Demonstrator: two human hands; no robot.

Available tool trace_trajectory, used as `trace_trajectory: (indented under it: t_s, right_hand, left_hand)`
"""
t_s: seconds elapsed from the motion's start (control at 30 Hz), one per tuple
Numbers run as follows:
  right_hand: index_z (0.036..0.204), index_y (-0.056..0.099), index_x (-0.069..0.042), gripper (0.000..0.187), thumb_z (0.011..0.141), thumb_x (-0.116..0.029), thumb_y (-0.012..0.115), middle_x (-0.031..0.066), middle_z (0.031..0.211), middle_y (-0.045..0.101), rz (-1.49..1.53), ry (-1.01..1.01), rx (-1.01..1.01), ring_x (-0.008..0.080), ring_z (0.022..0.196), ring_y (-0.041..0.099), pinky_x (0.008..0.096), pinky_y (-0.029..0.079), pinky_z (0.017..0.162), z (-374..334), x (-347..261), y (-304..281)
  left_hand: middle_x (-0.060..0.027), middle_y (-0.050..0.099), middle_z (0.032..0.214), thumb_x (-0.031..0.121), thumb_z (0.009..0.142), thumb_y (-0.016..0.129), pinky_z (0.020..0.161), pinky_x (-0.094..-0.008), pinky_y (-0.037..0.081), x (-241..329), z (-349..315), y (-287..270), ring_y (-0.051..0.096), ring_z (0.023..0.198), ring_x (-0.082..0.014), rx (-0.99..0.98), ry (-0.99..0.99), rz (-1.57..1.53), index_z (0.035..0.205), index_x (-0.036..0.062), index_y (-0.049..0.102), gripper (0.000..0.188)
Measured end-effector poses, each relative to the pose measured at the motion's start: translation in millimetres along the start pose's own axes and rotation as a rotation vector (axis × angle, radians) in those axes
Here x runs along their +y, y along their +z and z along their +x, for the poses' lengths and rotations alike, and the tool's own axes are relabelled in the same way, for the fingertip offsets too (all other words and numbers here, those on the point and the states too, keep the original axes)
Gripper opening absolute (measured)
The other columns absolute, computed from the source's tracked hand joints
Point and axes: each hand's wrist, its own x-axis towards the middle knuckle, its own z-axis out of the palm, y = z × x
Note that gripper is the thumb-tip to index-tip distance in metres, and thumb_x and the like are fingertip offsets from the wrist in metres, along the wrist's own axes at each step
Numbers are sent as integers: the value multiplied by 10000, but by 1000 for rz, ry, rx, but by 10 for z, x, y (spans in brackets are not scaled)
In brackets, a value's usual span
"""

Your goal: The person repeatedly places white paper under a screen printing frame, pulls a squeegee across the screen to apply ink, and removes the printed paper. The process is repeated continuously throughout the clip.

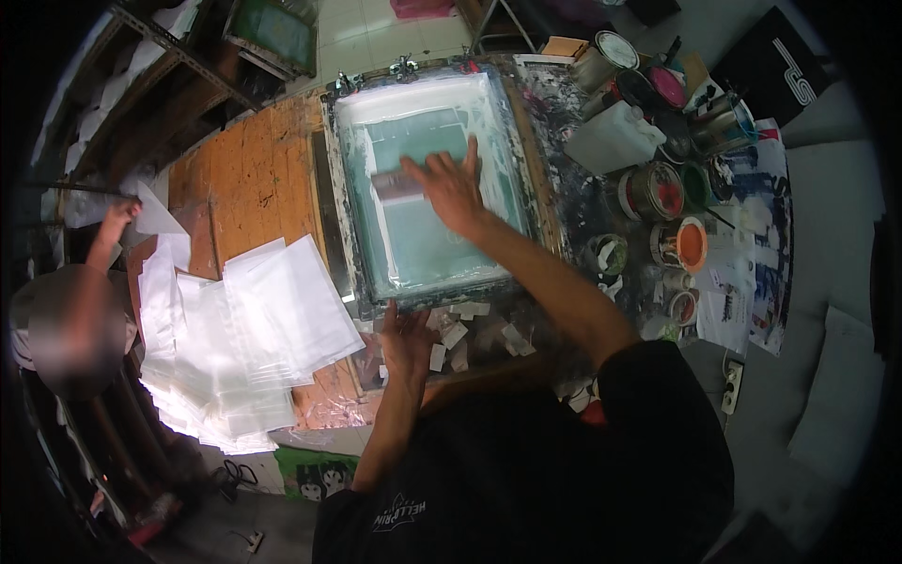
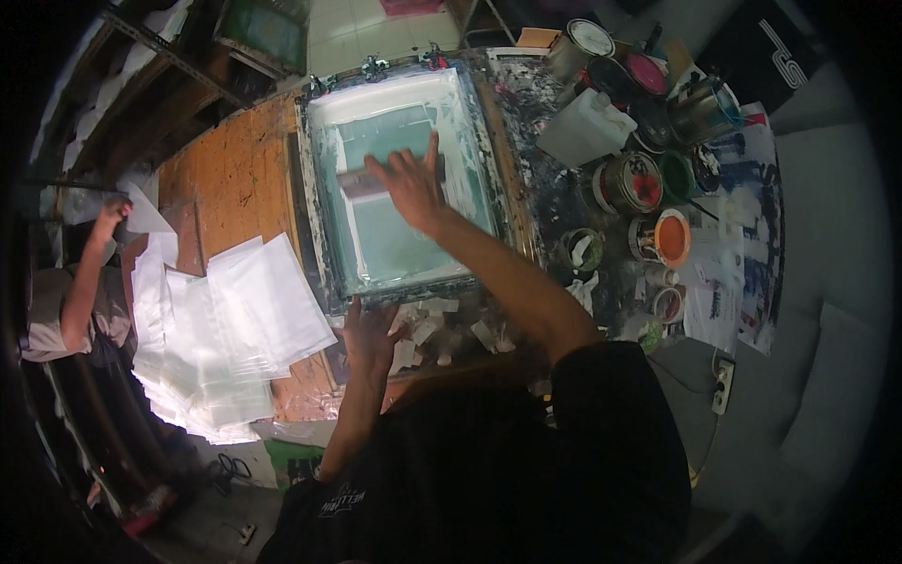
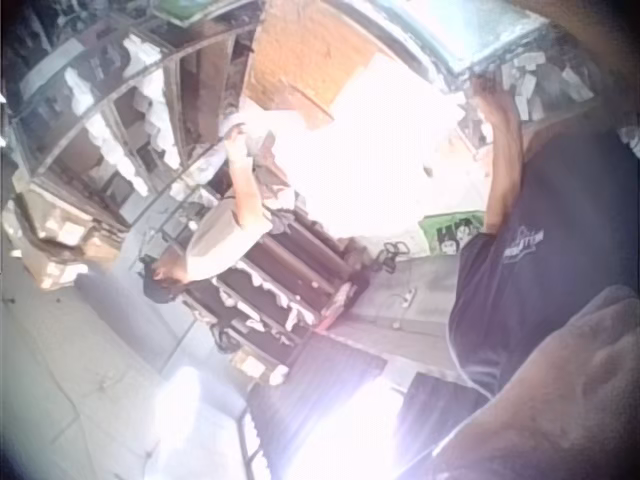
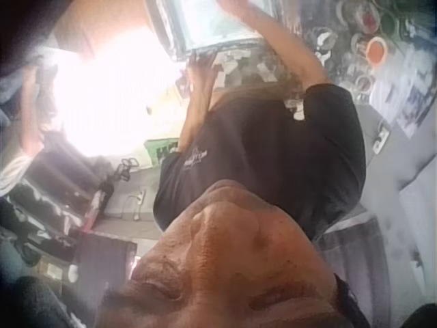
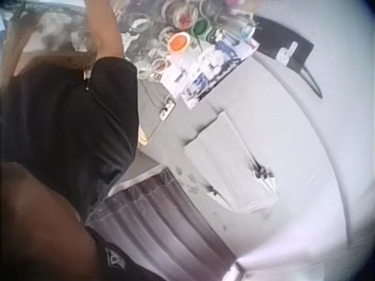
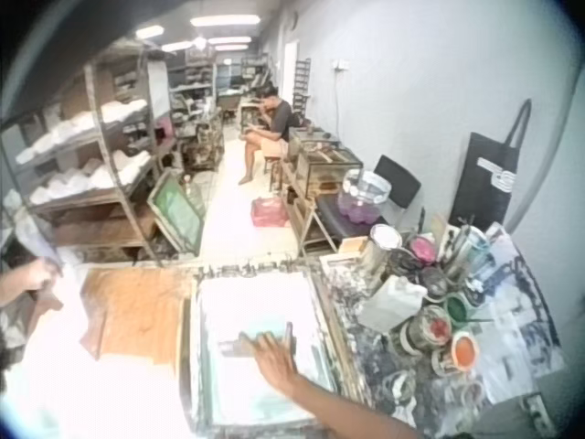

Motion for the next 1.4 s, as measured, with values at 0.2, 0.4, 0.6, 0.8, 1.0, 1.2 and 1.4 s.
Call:
trace_trajectory:
  t_s: [0.2, 0.4, 0.6, 0.8, 1.0, 1.2, 1.4]
  right_hand:
    - [1407, 582, -206, 601, 841, -55, 717, 73, 1061, 628, -120, 76, -18, 264, 1103, 593, 689, 262, 1071, 904, 595, 206]
    - [1461, 519, -240, 658, 854, -100, 731, 127, 1164, 649, 142, 129, -435, 317, 1167, 580, 522, 343, 961, 266, 221, -392]
    - [1467, 550, -191, 631, 859, -108, 698, 66, 954, 559, 38, -9, -129, 261, 965, 549, 513, 339, 924, -834, -729, -1174]
    - [1425, 595, -177, 616, 895, -474, 696, 52, 930, 530, -57, -39, 99, 229, 905, 523, 495, 364, 887, -423, -967, -1948]
    - [1111, 722, -88, 472, 905, -511, 681, 144, 829, 678, -33, -106, 251, 303, 804, 647, 469, 424, 823, 733, -617, -2531]
    - [1014, 726, 54, 431, 997, -360, 605, 56, 546, 521, 134, -107, 39, 176, 485, 452, 374, 498, 585, 1397, -479, -2986]
    - [1073, 738, 61, 447, 1019, -353, 578, 101, 556, 594, 301, 220, -282, 191, 466, 534, 402, 571, 669, 1683, -523, -3394]
  left_hand:
    - [-168, 490, 1184, 522, 944, 696, 799, -483, 488, 125, -150, 238, 485, 1294, -334, 39, 0, -52, 935, 105, 465, 476]
    - [-136, 528, 1175, 515, 931, 713, 830, -471, 474, 125, -161, 112, 508, 1256, -310, -32, -24, -65, 934, 111, 526, 446]
    - [-112, 647, 1052, 451, 947, 713, 984, -488, 427, 243, -331, 77, 584, 1179, -294, -186, 14, -50, 1034, 97, 621, 376]
    - [-157, 714, 1119, 219, 953, 676, 1096, -542, 404, 751, -721, 458, 657, 1152, -348, -490, 201, -20, 1038, 68, 654, 175]
    - [-169, 714, 1146, 185, 953, 632, 1114, -503, 409, 1407, -199, 1390, 654, 1132, -335, -567, 671, -12, 1146, 12, 698, 267]
    - [-136, 722, 1074, 200, 992, 609, 879, -423, 512, 1436, 1796, 1326, 668, 1026, -304, 135, 1470, 1490, 1089, 43, 743, 227]
    - [-154, 710, 852, 153, 968, 654, 655, -365, 533, 1160, 1638, 1405, 694, 730, -250, -150, 1467, 1221, 1054, 62, 754, 160]
